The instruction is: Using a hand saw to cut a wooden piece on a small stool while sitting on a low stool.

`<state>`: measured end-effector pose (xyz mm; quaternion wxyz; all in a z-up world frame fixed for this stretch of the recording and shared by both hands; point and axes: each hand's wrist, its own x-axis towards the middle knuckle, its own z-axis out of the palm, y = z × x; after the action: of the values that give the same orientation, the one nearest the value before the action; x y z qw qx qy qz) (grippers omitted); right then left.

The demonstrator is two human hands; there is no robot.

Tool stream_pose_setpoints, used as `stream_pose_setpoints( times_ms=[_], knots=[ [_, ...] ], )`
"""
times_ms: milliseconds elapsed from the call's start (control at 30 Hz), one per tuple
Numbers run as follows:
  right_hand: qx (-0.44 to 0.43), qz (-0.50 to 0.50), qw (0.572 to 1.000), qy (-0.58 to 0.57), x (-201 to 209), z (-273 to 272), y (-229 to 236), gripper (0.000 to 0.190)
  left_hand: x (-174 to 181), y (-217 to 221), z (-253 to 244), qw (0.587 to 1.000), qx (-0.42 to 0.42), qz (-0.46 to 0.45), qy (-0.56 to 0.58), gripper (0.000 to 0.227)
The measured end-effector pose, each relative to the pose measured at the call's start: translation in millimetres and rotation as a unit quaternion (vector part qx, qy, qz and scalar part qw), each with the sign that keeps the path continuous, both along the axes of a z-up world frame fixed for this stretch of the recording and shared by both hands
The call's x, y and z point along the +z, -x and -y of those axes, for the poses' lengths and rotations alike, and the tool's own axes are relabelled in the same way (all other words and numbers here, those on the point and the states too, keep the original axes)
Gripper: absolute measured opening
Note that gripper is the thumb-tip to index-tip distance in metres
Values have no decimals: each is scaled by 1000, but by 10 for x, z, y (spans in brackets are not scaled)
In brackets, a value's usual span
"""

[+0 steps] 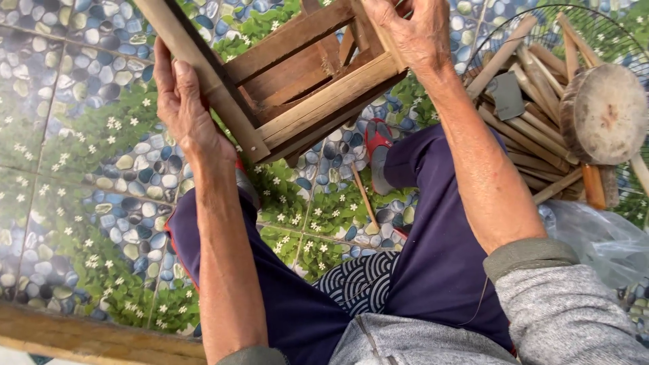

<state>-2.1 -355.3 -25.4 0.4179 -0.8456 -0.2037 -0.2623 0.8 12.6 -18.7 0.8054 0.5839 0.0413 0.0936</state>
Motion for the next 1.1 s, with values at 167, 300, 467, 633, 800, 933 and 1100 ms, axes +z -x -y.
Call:
stream_pose_setpoints(
  times_ms=[167, 300, 467, 633, 800, 933, 1100],
  knots=[
    [-61, -67, 996, 5, 74, 4, -11, 33, 230, 69, 81, 999, -2, -46, 20, 65],
    [-80, -84, 993, -25, 177, -53, -15, 37, 154, 47, 57, 1000, -5, -25, 9, 68],
    [-91, -76, 992, -46, 54, -139, -108, 30, 188, 60, -31, 1000, -4, -23, 8, 67],
    [-162, -80, 978, -100, -24, -120, -146, 25, -63, -45, -53, 997, 36, -69, 10, 66],
    [-152, -86, 981, -88, 172, -58, -9, 33, -112, -93, -192, 995, 11, -87, 36, 17],
    [-147, -121, 970, -149, 186, 427, 185, 41, 55, -32, -38, 998, -33, -23, -41, 36],
    [-286, -183, 916, -212, 99, 1087, 1120, 8, 251, 21, 65, 965, -18, -253, 62, 46]
  ],
)
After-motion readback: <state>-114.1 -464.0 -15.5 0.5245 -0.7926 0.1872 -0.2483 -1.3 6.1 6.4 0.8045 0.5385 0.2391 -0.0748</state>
